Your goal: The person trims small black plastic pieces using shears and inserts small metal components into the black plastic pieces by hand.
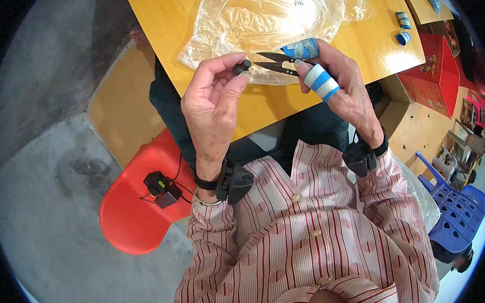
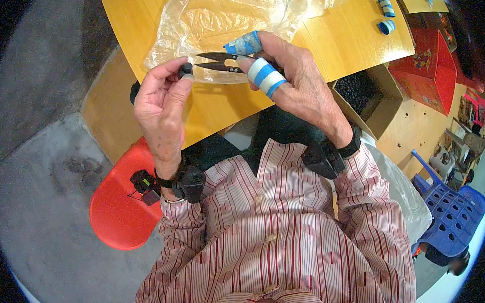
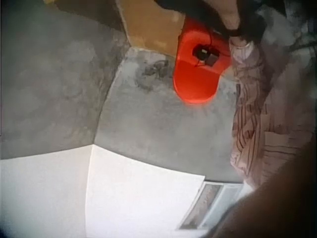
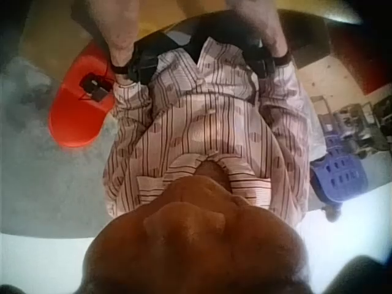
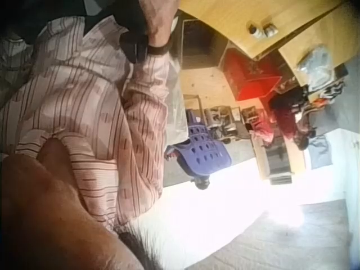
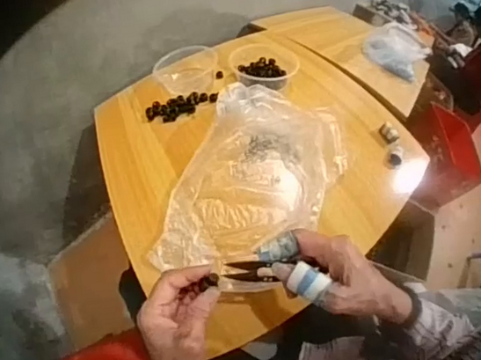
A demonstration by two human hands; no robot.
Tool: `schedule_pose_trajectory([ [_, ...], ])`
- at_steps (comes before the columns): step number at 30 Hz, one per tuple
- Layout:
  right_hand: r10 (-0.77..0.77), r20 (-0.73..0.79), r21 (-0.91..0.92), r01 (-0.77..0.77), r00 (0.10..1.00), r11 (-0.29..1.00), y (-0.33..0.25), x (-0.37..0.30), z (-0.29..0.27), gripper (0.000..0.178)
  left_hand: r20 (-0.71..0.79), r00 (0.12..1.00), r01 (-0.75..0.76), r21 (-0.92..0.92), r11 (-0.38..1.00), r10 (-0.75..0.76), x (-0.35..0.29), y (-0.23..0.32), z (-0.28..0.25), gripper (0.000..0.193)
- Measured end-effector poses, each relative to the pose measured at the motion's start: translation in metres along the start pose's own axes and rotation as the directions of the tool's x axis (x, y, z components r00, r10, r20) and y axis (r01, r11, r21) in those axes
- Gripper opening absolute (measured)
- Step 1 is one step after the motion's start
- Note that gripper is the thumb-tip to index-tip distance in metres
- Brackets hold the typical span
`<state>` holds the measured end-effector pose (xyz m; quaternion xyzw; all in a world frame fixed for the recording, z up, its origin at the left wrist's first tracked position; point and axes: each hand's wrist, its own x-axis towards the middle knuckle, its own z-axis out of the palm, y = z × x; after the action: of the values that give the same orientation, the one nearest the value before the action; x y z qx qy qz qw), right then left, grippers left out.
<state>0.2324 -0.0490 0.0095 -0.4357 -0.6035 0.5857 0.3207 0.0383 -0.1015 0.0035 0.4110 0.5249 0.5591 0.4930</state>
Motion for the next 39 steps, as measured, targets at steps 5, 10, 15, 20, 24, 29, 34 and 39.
schedule_pose_trajectory([
  [5,0.018,0.101,0.061,-0.025,0.995,0.998,0.001,0.003,-0.006,0.020,0.061,0.997,0.050,-0.055,0.997,-0.046,-0.001,0.006,-0.003,0.027],
  [10,0.049,0.119,0.073,-0.058,0.992,0.996,-0.001,0.003,-0.008,0.020,0.111,0.988,0.127,-0.141,0.982,-0.112,-0.001,0.005,-0.006,0.026],
  [15,0.083,0.055,0.089,-0.087,0.995,0.992,-0.006,-0.002,-0.006,0.021,0.033,0.998,0.050,-0.049,0.998,-0.048,-0.001,0.002,0.000,0.023],
  [20,0.077,-0.049,0.061,-0.074,0.996,0.995,-0.006,-0.016,0.009,0.020,-0.119,0.984,-0.105,0.215,0.971,0.133,-0.001,-0.009,0.011,0.021],
  [24,0.064,-0.119,0.052,-0.058,0.991,0.997,-0.008,-0.018,0.019,0.020,-0.154,0.954,-0.178,0.393,0.902,0.255,-0.001,-0.013,0.016,0.020],
  [29,0.121,-0.120,0.117,-0.107,0.985,0.987,-0.009,-0.019,0.025,0.021,-0.095,0.914,-0.290,0.530,0.797,0.395,0.000,-0.013,0.020,0.019],
  [34,0.216,-0.124,0.228,-0.184,0.968,0.956,-0.010,-0.021,0.032,0.021,-0.014,0.878,-0.344,0.675,0.652,0.478,0.000,-0.008,0.022,0.021],
  [39,0.264,-0.088,0.227,-0.238,0.961,0.944,-0.011,-0.021,0.034,0.029,-0.062,0.865,-0.347,0.642,0.684,0.497,0.001,-0.019,0.020,0.021],
])
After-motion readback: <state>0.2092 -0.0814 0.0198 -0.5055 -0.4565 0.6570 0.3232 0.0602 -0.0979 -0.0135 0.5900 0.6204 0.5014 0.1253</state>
